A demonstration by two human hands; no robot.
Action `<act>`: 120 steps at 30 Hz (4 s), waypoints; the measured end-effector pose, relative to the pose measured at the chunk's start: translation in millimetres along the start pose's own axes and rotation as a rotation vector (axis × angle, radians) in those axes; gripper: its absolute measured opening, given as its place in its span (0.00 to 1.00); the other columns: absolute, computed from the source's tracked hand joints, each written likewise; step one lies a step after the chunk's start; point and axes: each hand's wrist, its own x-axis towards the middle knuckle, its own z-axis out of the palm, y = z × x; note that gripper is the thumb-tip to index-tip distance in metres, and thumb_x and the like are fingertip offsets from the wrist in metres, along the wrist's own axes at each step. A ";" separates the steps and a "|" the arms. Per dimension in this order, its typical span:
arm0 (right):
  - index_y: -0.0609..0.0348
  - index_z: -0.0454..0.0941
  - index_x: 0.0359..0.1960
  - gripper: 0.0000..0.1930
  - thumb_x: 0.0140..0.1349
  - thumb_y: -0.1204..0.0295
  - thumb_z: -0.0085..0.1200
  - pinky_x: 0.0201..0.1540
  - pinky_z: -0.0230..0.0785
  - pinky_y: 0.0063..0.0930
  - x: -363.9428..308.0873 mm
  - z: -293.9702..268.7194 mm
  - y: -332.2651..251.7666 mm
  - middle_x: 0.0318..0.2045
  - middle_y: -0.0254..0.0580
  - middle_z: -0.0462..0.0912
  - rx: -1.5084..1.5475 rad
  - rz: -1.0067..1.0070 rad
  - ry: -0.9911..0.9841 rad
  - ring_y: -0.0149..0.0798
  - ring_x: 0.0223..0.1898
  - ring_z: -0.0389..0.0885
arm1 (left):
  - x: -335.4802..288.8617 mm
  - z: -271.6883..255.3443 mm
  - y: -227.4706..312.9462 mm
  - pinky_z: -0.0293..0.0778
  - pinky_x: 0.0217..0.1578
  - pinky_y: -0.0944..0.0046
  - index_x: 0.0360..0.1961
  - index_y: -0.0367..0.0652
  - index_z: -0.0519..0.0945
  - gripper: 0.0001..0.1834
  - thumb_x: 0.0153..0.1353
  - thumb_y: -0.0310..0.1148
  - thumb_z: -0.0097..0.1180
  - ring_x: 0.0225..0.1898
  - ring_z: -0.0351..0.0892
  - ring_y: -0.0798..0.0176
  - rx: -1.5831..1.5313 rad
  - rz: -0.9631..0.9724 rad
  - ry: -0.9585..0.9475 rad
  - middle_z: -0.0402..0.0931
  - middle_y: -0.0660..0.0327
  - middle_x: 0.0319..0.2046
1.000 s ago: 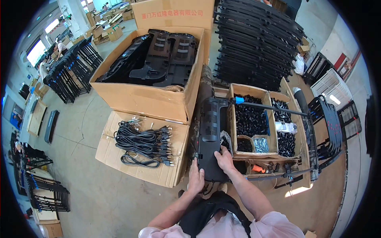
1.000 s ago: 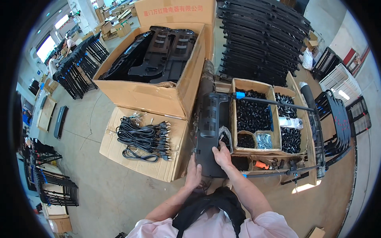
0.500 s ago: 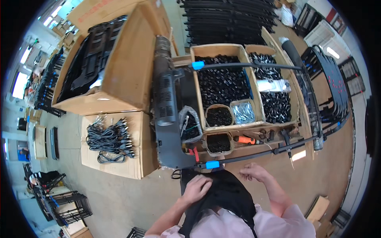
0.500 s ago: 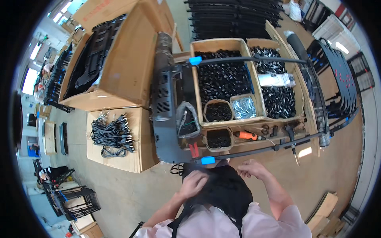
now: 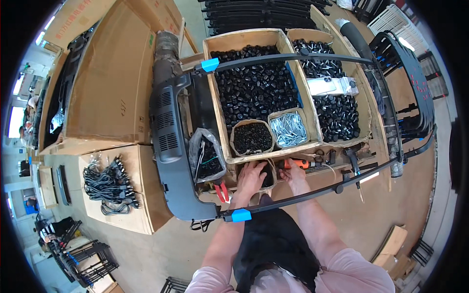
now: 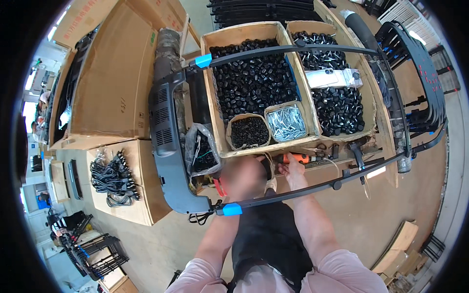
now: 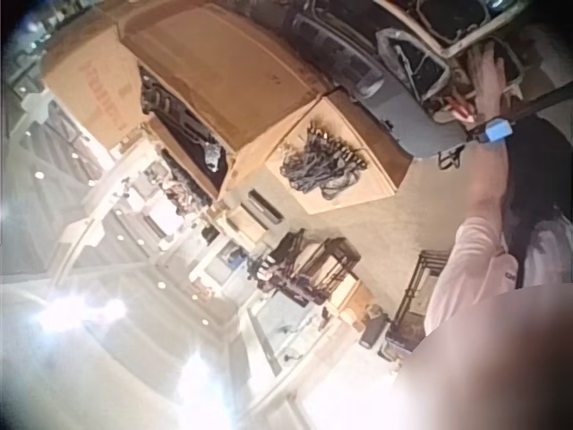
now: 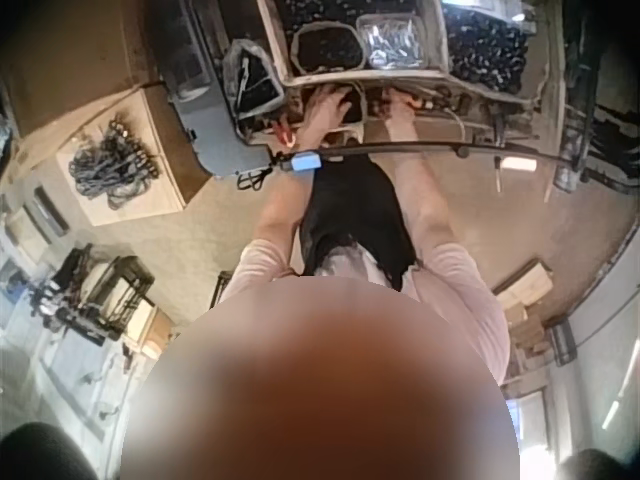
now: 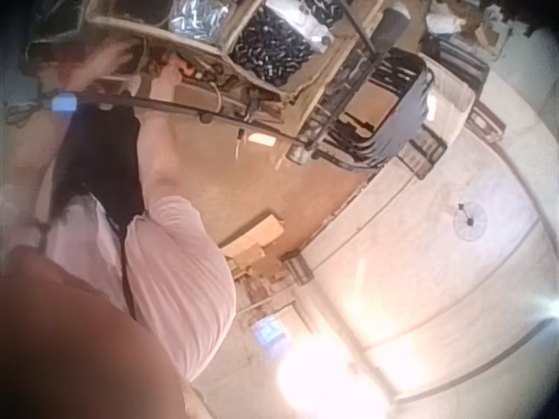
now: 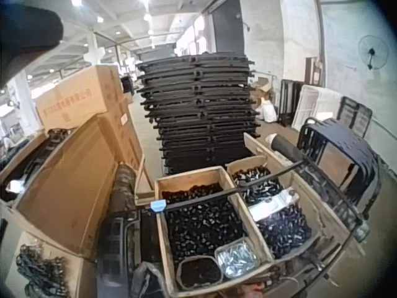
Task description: Assemble plastic housing components using a pneumatic screwdriver and fasteners.
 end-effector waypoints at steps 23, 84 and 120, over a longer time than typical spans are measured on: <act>0.44 0.77 0.57 0.15 0.69 0.66 0.58 0.41 0.81 0.39 -134.2 -154.8 13.1 0.46 0.39 0.86 0.264 -0.082 -0.420 0.41 0.46 0.86 | 11.2 38.3 -44.1 0.76 0.37 0.62 0.48 0.37 0.80 0.16 0.78 0.40 0.48 0.31 0.78 0.66 -0.595 -0.369 -0.074 0.79 0.61 0.29; 0.61 0.72 0.60 0.27 0.59 0.79 0.67 0.65 0.73 0.39 -376.9 -8.1 -49.0 0.58 0.49 0.82 -0.725 -1.057 -1.266 0.42 0.59 0.81 | -175.9 -122.6 106.5 0.58 0.21 0.72 0.46 0.44 0.77 0.17 0.81 0.47 0.48 0.25 0.64 0.74 -2.215 -0.519 0.461 0.68 0.72 0.28; 0.61 0.71 0.62 0.28 0.60 0.77 0.66 0.67 0.71 0.42 -434.8 229.1 18.7 0.55 0.52 0.84 -0.835 -1.106 -0.995 0.43 0.58 0.82 | -99.0 -273.5 -24.0 0.66 0.28 0.71 0.64 0.41 0.77 0.21 0.82 0.44 0.45 0.29 0.70 0.71 -2.491 -0.380 0.377 0.72 0.69 0.32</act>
